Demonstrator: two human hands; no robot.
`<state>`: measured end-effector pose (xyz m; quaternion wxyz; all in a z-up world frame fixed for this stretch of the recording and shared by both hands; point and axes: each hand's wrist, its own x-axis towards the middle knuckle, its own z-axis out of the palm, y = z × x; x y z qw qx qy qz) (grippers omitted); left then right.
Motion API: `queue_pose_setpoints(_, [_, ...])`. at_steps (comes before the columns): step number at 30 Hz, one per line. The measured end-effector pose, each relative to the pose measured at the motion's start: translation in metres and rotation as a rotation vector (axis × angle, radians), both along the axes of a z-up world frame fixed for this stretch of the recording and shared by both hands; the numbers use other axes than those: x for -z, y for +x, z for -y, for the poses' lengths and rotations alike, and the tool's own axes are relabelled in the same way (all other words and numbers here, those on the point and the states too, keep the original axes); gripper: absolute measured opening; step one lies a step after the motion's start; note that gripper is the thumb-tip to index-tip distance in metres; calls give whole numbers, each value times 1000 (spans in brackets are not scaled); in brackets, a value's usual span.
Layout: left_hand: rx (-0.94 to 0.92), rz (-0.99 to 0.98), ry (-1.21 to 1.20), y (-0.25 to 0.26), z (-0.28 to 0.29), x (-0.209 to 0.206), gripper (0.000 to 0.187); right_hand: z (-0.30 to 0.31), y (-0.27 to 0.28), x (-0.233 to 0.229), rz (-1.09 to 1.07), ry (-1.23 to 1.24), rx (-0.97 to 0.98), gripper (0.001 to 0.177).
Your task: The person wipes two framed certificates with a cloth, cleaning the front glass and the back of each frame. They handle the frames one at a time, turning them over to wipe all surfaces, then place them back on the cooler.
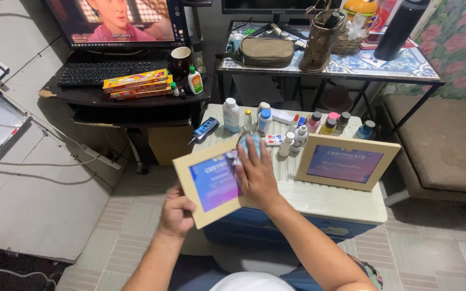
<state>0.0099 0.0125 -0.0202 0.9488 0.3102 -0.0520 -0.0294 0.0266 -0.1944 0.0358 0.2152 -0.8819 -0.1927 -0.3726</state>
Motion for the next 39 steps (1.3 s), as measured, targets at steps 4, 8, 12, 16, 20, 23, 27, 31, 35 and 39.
queue_pose_setpoints(4, [50, 11, -13, -4, 16, 10, 66, -11, 4, -25, 26, 40, 47, 43])
queue_pose_setpoints(8, [105, -26, 103, -9, 27, 2, 58, -42, -9, -37, 138, -10, -167, 39])
queue_pose_setpoints(12, [122, -28, 151, 11, 20, 55, 60, -53, -13, -43, 193, -87, -290, 41])
queue_pose_setpoints(16, [114, -30, 159, -14, 21, -29, 68, -32, 3, -29, 165, -67, -270, 40])
queue_pose_setpoints(20, [34, -3, 101, -3, -6, -10, 59, -6, 4, -13, 71, 39, -144, 41])
queue_pose_setpoints(23, [-35, 53, 126, -1, -23, -22, 59, 1, -6, -18, -50, 427, -205, 36])
queue_pose_setpoints(27, [-133, 130, 173, -4, -34, -37, 61, 1, -26, -47, -652, 1509, -76, 34])
queue_pose_setpoints(31, [-158, 394, 340, -8, -33, -55, 48, 26, -2, -2, -1108, 1687, -376, 40])
queue_pose_setpoints(35, [-201, 912, 777, -17, -20, -109, 11, 49, 48, 82, -1376, 1942, -452, 40])
queue_pose_setpoints(39, [-358, 969, 1070, -16, -23, -108, 12, 27, 8, 25, -1195, 1794, -328, 32])
